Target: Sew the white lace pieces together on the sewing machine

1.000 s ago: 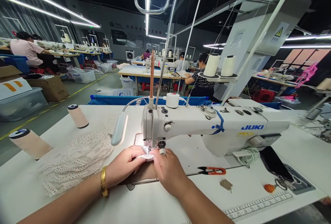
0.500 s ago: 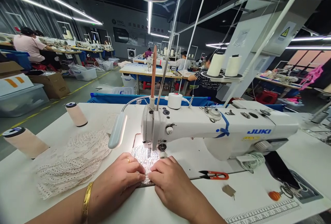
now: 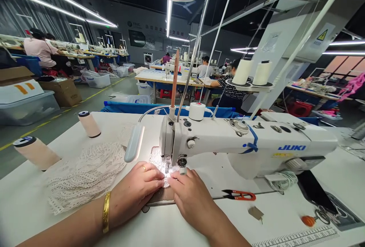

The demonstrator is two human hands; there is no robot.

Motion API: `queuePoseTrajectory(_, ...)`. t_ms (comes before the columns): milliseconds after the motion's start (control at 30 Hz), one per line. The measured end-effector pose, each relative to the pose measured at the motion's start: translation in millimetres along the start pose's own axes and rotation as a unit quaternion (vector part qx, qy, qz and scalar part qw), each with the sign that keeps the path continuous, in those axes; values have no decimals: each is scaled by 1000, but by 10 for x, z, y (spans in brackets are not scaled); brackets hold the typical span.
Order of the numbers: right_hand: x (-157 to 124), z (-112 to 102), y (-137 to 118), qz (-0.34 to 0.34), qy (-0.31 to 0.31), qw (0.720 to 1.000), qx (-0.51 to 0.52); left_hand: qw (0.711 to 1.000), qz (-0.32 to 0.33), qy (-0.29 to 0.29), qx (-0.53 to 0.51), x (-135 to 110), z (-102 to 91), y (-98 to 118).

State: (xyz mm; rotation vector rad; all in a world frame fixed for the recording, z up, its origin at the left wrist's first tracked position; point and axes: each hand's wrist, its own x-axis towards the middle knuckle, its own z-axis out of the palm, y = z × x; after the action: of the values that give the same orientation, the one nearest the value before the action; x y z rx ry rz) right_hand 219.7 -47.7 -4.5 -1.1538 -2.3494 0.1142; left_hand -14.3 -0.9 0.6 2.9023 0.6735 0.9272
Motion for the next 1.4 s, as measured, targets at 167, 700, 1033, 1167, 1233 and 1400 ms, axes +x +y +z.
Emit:
queuePoseTrajectory(167, -2, 15, 17, 5, 3, 1000, -10, 1000, 18, -3, -20, -9, 24, 17)
queuePoseTrajectory(700, 68, 63, 65, 26, 17, 999, -27, 1000, -3, -2, 18, 42, 43, -119)
queuePoseTrajectory(1033, 62, 68, 72, 0, 28, 999, -23, 1000, -10, -3, 27, -11, 75, -137)
queuePoseTrajectory(1167, 62, 68, 65, -5, 29, 999, -24, 1000, -11, -16, 22, -2, 42, -112)
queuePoseTrajectory(1233, 66, 68, 59, -1, 28, 999, -25, 999, -12, -20, 22, 4, 31, -108)
queuePoseTrajectory(1400, 81, 66, 45, 3, 32, 999, -16, 999, -17, -16, 38, 7, 36, -125)
